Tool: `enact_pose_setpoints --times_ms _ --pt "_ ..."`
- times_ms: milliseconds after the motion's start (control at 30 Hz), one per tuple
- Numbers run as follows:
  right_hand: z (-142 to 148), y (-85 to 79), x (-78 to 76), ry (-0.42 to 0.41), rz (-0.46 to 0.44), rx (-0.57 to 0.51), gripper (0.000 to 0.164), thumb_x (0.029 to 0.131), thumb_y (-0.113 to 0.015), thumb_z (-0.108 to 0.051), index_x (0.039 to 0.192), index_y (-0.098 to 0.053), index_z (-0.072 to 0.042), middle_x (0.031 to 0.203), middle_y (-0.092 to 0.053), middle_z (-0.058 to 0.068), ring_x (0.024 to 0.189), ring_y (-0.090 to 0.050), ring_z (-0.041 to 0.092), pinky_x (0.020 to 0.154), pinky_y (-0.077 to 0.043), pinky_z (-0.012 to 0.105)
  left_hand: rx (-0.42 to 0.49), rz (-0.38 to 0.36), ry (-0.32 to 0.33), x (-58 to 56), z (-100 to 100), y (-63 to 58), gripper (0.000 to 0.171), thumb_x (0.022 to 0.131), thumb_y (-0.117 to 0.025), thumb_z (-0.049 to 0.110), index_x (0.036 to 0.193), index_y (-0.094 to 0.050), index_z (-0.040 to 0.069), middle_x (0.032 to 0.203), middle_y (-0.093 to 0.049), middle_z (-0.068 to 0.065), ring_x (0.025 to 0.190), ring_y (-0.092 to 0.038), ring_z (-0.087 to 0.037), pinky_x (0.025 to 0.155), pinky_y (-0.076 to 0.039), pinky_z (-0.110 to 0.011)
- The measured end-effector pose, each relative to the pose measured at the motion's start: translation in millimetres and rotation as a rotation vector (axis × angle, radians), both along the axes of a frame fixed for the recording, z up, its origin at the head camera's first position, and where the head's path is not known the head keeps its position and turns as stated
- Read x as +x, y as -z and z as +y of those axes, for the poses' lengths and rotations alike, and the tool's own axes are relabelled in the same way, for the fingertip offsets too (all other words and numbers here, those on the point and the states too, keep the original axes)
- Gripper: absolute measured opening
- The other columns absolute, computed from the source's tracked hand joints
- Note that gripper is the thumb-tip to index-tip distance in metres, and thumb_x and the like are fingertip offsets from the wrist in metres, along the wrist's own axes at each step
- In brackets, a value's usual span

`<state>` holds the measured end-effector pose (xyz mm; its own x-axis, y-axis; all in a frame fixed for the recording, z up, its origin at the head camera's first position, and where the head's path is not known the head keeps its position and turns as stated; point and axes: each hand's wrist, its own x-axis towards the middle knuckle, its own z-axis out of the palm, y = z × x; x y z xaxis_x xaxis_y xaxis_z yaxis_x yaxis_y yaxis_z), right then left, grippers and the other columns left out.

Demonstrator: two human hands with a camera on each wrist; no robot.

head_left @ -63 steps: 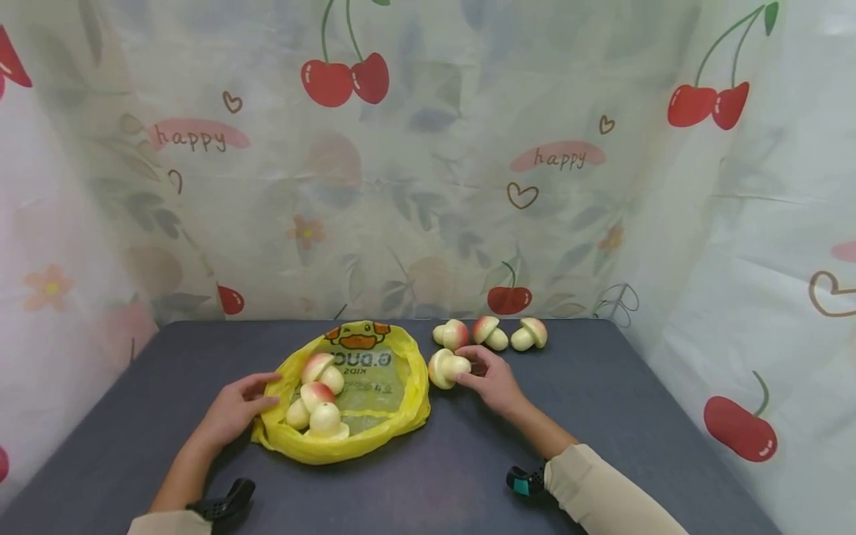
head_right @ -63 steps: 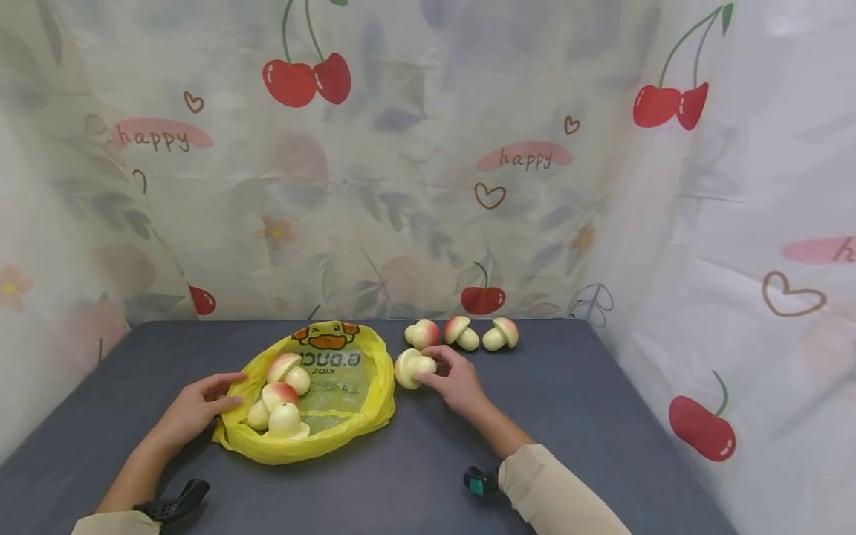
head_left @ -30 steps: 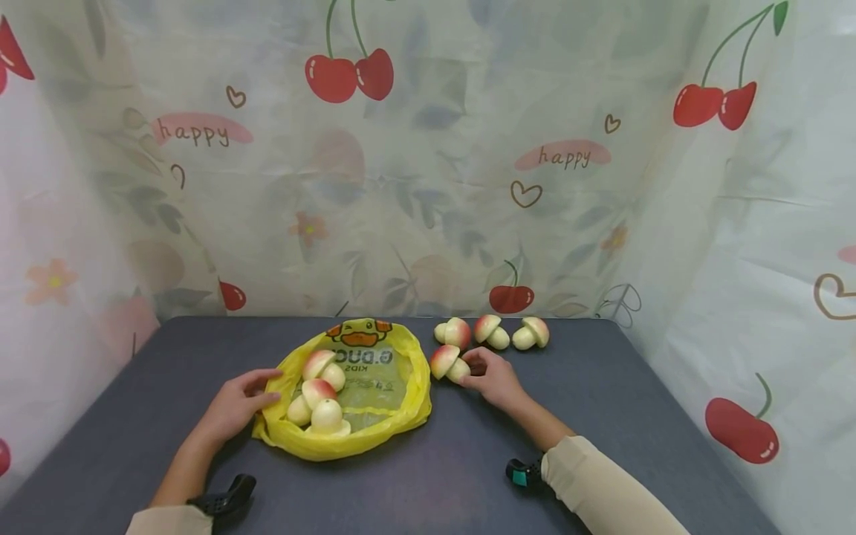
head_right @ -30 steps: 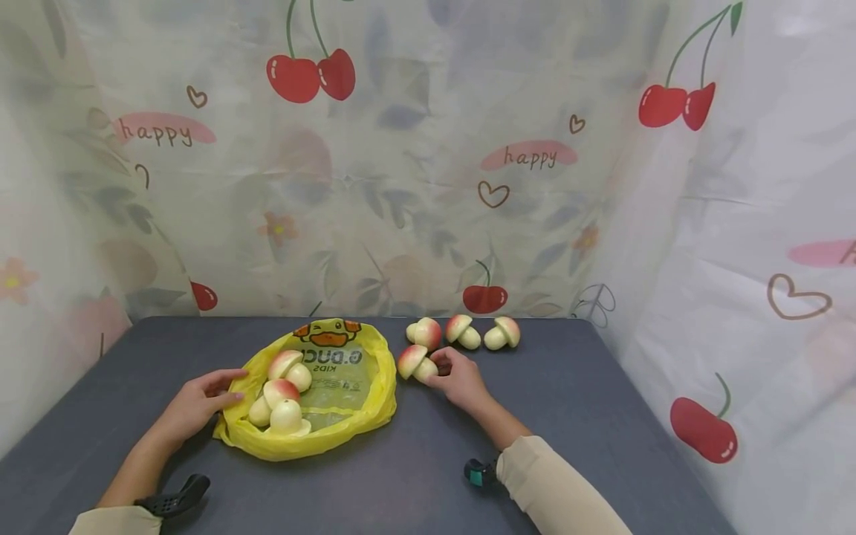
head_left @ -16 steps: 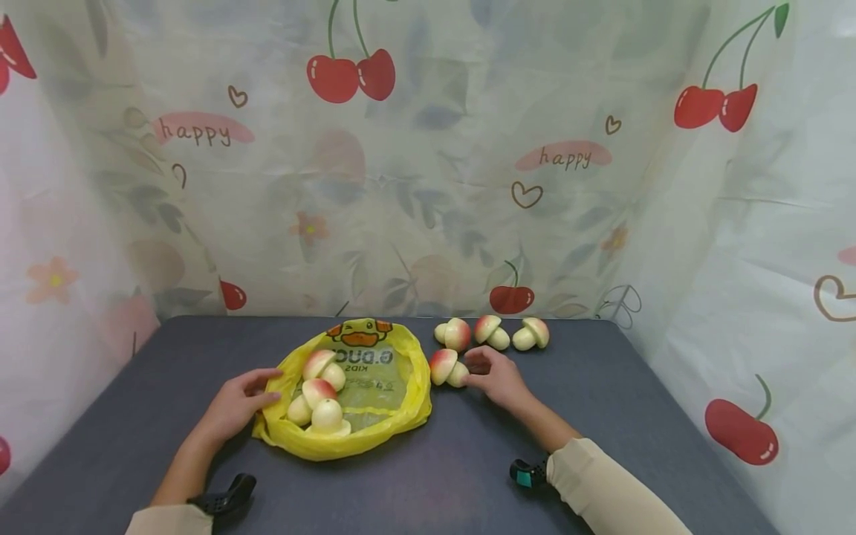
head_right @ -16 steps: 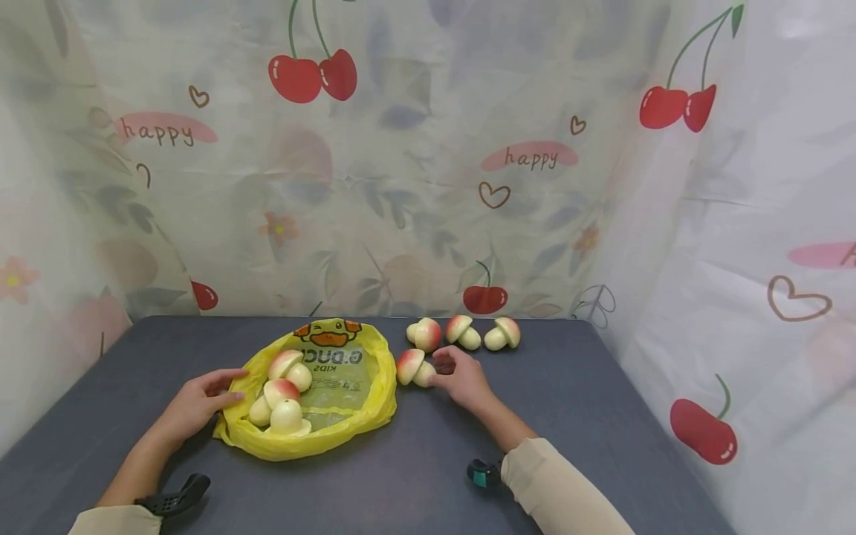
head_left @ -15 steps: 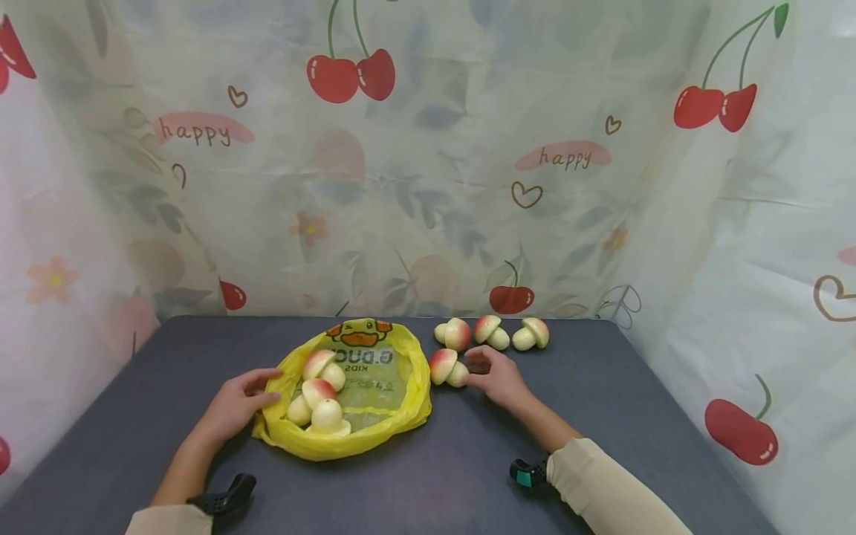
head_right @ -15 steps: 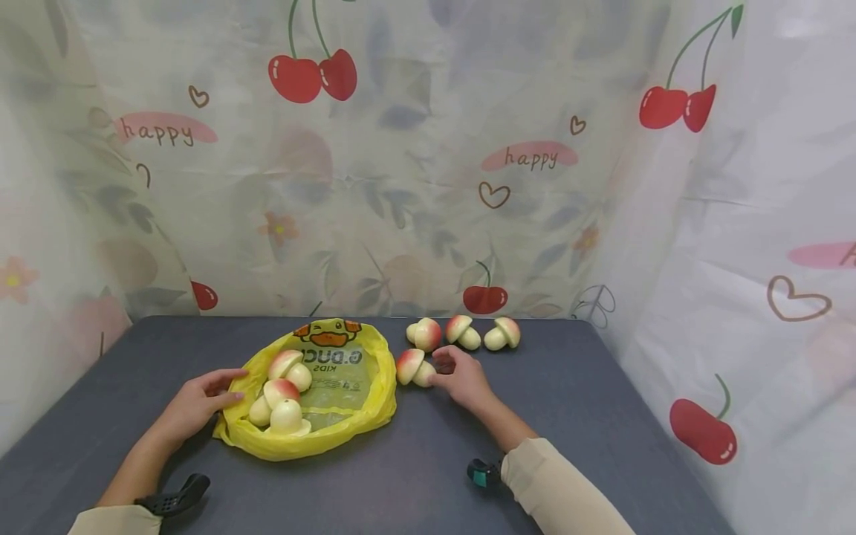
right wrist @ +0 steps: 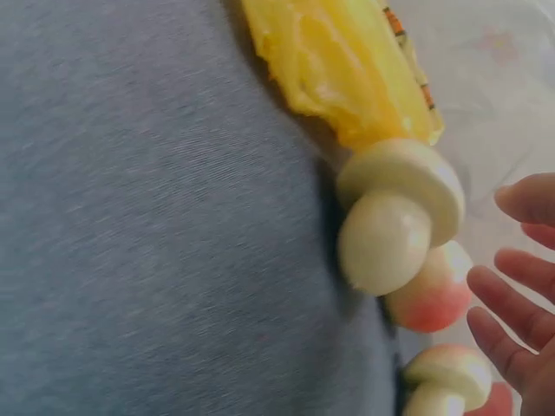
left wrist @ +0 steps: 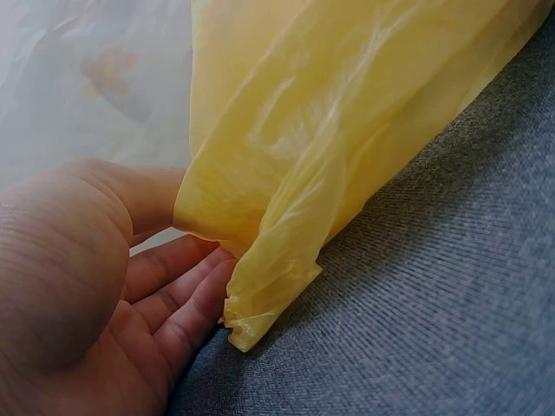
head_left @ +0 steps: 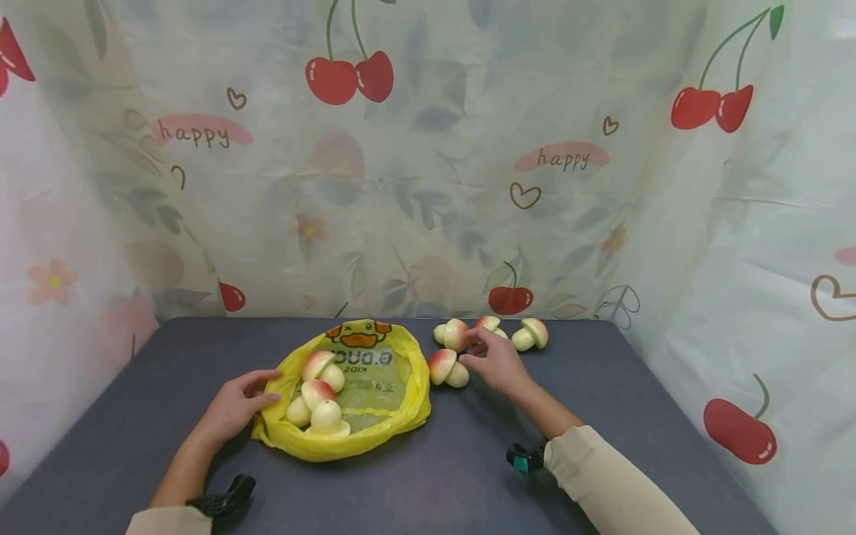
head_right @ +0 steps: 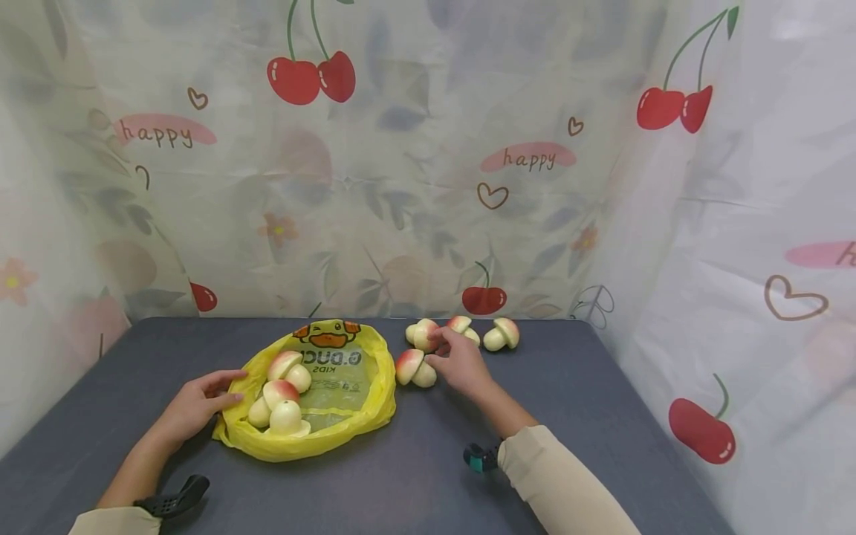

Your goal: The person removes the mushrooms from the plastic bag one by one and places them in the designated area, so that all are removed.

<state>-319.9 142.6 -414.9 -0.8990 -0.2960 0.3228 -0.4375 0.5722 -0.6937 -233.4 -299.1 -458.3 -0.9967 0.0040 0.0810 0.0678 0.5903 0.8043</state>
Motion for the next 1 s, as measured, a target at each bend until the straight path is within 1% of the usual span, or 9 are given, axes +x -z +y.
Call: enact_pose_setpoints --times_ms 200,367,600,733,867,1000 --pt "-13 -16.9 -1.8 -0.041 0.100 0.042 0.030 0.088 -0.072 -0.010 0.116 -0.065 -0.004 0.112 -0.067 0.012 0.087 -0.067 0.022 0.075 -0.053 0.040 -0.005 0.015 0.007 -0.3 -2 0.6 0.047 0.093 -0.067 0.020 0.134 -0.056 -0.001 0.131 -0.055 -0.026 0.105 -0.058 -0.030 0.084 -0.046 -0.037" --pt "-28 -26.7 0.9 -0.089 0.180 0.030 0.029 0.089 -0.070 -0.010 0.117 -0.065 -0.008 0.114 -0.066 0.013 0.082 -0.066 0.021 0.071 -0.053 0.037 -0.007 0.012 0.004 -0.3 -1 0.7 0.048 0.093 -0.067 0.020 0.134 -0.056 -0.001 0.131 -0.055 -0.026 0.105 -0.058 -0.030 0.084 -0.046 -0.038" --pt "-48 -30.2 8.3 -0.120 0.300 -0.009 0.033 0.088 -0.073 -0.013 0.120 -0.064 -0.007 0.115 -0.067 0.012 0.077 -0.066 0.018 0.061 -0.050 0.030 -0.002 0.005 0.000 -1.1 0 1.2 0.048 0.093 -0.067 0.022 0.134 -0.055 0.000 0.132 -0.054 -0.025 0.105 -0.057 -0.030 0.085 -0.046 -0.039" --pt "-61 -30.5 14.6 -0.152 0.356 -0.019 0.031 0.088 -0.072 -0.011 0.118 -0.065 -0.006 0.113 -0.067 0.010 0.075 -0.065 0.016 0.063 -0.050 0.030 -0.005 0.010 -0.001 -1.7 -1 1.7 0.048 0.093 -0.067 0.021 0.134 -0.055 0.000 0.131 -0.055 -0.025 0.105 -0.057 -0.030 0.085 -0.046 -0.039" --pt "-75 -26.4 21.1 -0.201 0.371 -0.013 0.030 0.088 -0.073 -0.010 0.117 -0.065 -0.006 0.114 -0.066 0.008 0.075 -0.064 0.014 0.065 -0.051 0.029 0.005 0.006 0.000 -1.6 -1 2.2 0.048 0.093 -0.066 0.021 0.135 -0.055 0.000 0.132 -0.054 -0.025 0.106 -0.057 -0.030 0.085 -0.046 -0.039" --pt "-87 -23.3 29.4 -0.279 0.330 0.012 0.033 0.088 -0.072 -0.011 0.119 -0.064 -0.006 0.116 -0.065 0.007 0.079 -0.065 0.015 0.067 -0.052 0.030 0.010 -0.001 -0.002 -0.8 -1 1.6 0.048 0.093 -0.066 0.021 0.135 -0.055 0.000 0.132 -0.054 -0.025 0.105 -0.057 -0.030 0.085 -0.046 -0.038"
